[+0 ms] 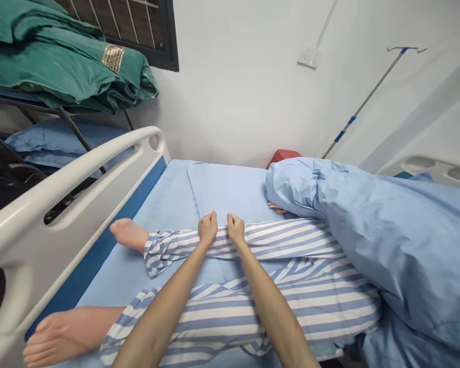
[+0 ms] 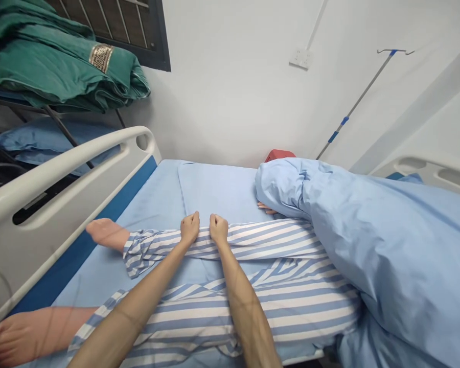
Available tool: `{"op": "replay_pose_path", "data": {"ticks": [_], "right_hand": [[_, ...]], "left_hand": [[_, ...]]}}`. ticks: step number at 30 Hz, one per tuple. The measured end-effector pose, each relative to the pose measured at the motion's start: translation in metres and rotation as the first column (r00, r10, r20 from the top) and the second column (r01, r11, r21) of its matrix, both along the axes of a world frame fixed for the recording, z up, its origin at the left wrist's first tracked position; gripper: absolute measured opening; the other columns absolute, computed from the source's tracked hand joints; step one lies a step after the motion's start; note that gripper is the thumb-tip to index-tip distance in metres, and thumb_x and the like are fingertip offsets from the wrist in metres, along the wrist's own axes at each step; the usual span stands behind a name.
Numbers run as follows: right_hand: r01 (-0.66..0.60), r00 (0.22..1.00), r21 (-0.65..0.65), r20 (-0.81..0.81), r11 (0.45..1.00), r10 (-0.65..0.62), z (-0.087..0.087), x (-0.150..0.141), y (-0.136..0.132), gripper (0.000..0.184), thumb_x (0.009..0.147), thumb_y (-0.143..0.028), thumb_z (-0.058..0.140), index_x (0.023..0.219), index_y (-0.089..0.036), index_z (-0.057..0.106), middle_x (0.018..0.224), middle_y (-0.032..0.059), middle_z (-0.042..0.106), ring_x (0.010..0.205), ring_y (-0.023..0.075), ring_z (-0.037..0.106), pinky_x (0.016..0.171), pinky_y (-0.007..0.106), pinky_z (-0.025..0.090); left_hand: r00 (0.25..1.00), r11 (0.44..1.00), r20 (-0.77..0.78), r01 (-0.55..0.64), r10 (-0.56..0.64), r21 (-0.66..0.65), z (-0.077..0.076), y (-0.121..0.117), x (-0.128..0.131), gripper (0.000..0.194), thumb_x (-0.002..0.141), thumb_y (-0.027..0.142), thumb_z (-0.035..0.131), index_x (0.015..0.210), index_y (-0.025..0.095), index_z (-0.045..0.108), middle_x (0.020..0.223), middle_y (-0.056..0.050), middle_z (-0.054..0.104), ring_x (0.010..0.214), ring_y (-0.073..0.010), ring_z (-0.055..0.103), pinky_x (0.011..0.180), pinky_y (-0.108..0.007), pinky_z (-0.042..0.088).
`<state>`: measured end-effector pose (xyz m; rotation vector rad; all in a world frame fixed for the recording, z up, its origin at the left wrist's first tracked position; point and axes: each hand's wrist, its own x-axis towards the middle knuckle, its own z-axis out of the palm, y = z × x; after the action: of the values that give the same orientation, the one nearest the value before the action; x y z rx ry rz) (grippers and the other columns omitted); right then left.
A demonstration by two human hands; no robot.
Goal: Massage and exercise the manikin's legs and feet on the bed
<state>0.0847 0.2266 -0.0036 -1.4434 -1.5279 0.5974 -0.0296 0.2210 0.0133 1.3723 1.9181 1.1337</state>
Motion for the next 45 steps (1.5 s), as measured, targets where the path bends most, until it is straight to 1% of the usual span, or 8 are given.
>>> {"op": "replay_pose_path", "data": {"ticks": [4, 7, 13, 19, 25, 29, 36, 45], "right_hand": [[-0.016, 0.995, 0.002, -0.1, 1.0, 0.016, -0.006, -0.001, 0.003, 0.043, 0.093, -0.044, 0.036, 0.055, -0.024, 0.031, 0.051, -0.0045, 0.035, 0.055, 0.012, 0.036, 0.055, 0.026, 0.028], [-0.003, 0.991, -0.032, -0.137, 0.999, -0.001, 0.003, 0.002, 0.005, 0.043, 0.093, -0.045, 0.034, 0.055, -0.024, 0.033, 0.051, -0.0033, 0.039, 0.055, 0.0129, 0.037, 0.054, 0.026, 0.031], [-0.082, 0.984, 0.031, 0.162, 0.996, 0.076, 0.025, 0.036, 0.002, 0.044, 0.093, -0.046, 0.037, 0.056, -0.023, 0.036, 0.052, -0.0028, 0.041, 0.056, 0.0132, 0.036, 0.058, 0.027, 0.029], [0.046, 0.971, -0.024, 0.235, 0.999, -0.039, 0.014, 0.061, -0.01, 0.042, 0.094, -0.045, 0.032, 0.057, -0.024, 0.032, 0.052, -0.0034, 0.036, 0.056, 0.0136, 0.035, 0.058, 0.028, 0.024], [0.039, 0.998, 0.017, 0.055, 0.999, -0.04, 0.006, 0.061, -0.006, 0.047, 0.092, -0.054, 0.031, 0.057, -0.024, 0.033, 0.051, -0.0041, 0.037, 0.054, 0.0127, 0.036, 0.056, 0.026, 0.026], [0.06, 0.995, 0.004, -0.08, 0.998, -0.059, 0.008, 0.063, 0.0, 0.052, 0.09, -0.063, 0.028, 0.056, -0.024, 0.035, 0.05, -0.0028, 0.041, 0.054, 0.0134, 0.038, 0.054, 0.026, 0.03], [-0.072, 0.959, 0.015, 0.275, 0.997, 0.065, 0.03, 0.09, 0.003, 0.043, 0.092, -0.049, 0.034, 0.06, -0.023, 0.046, 0.055, 0.0015, 0.052, 0.056, 0.0155, 0.043, 0.059, 0.029, 0.027], [0.052, 0.983, 0.05, 0.172, 0.997, -0.06, 0.007, 0.111, -0.007, 0.048, 0.092, -0.057, 0.028, 0.057, -0.025, 0.037, 0.05, 0.001, 0.047, 0.054, 0.0166, 0.043, 0.057, 0.03, 0.026]], "left_hand": [[0.995, 0.998, 0.099, 0.004, -0.011, 0.07, 0.009, 0.005, 0.025, 0.047, 0.097, 0.034, 0.032, 0.052, 0.021, 0.04, 0.053, 0.0, 0.048, 0.057, -0.0117, 0.044, 0.06, -0.024, 0.031], [0.998, 0.999, -0.028, 0.052, -0.051, 0.015, 0.007, -0.001, 0.043, 0.044, 0.098, 0.032, 0.035, 0.059, 0.019, 0.052, 0.062, -0.003, 0.06, 0.063, -0.0132, 0.051, 0.064, -0.025, 0.032], [0.976, 0.993, -0.186, 0.105, -0.113, -0.049, 0.001, -0.011, 0.049, 0.047, 0.1, 0.034, 0.035, 0.061, 0.02, 0.057, 0.073, -0.007, 0.068, 0.072, -0.0153, 0.058, 0.068, -0.026, 0.031], [0.983, 0.993, -0.144, 0.107, -0.112, -0.045, 0.007, -0.008, 0.048, 0.047, 0.098, 0.033, 0.039, 0.053, 0.02, 0.046, 0.06, -0.004, 0.059, 0.063, -0.0139, 0.049, 0.061, -0.027, 0.026], [0.993, 0.993, -0.068, 0.096, -0.092, 0.062, 0.019, 0.006, 0.077, 0.052, 0.1, 0.034, 0.028, 0.056, 0.019, 0.051, 0.055, 0.0, 0.054, 0.058, -0.0118, 0.046, 0.06, -0.025, 0.031], [0.978, 0.989, -0.146, 0.149, -0.149, -0.012, 0.01, 0.003, 0.101, 0.047, 0.101, 0.032, 0.033, 0.071, 0.018, 0.067, 0.07, -0.005, 0.068, 0.067, -0.0143, 0.057, 0.066, -0.025, 0.036], [0.94, 0.982, -0.285, 0.173, -0.188, -0.077, 0.001, -0.006, 0.104, 0.05, 0.103, 0.034, 0.031, 0.085, 0.021, 0.075, 0.092, -0.009, 0.076, 0.087, -0.0174, 0.067, 0.074, -0.027, 0.038], [0.954, 0.986, -0.248, 0.153, -0.167, -0.071, 0.006, -0.001, 0.108, 0.047, 0.1, 0.033, 0.037, 0.074, 0.021, 0.074, 0.085, -0.009, 0.076, 0.081, -0.0169, 0.067, 0.069, -0.027, 0.036]]}}
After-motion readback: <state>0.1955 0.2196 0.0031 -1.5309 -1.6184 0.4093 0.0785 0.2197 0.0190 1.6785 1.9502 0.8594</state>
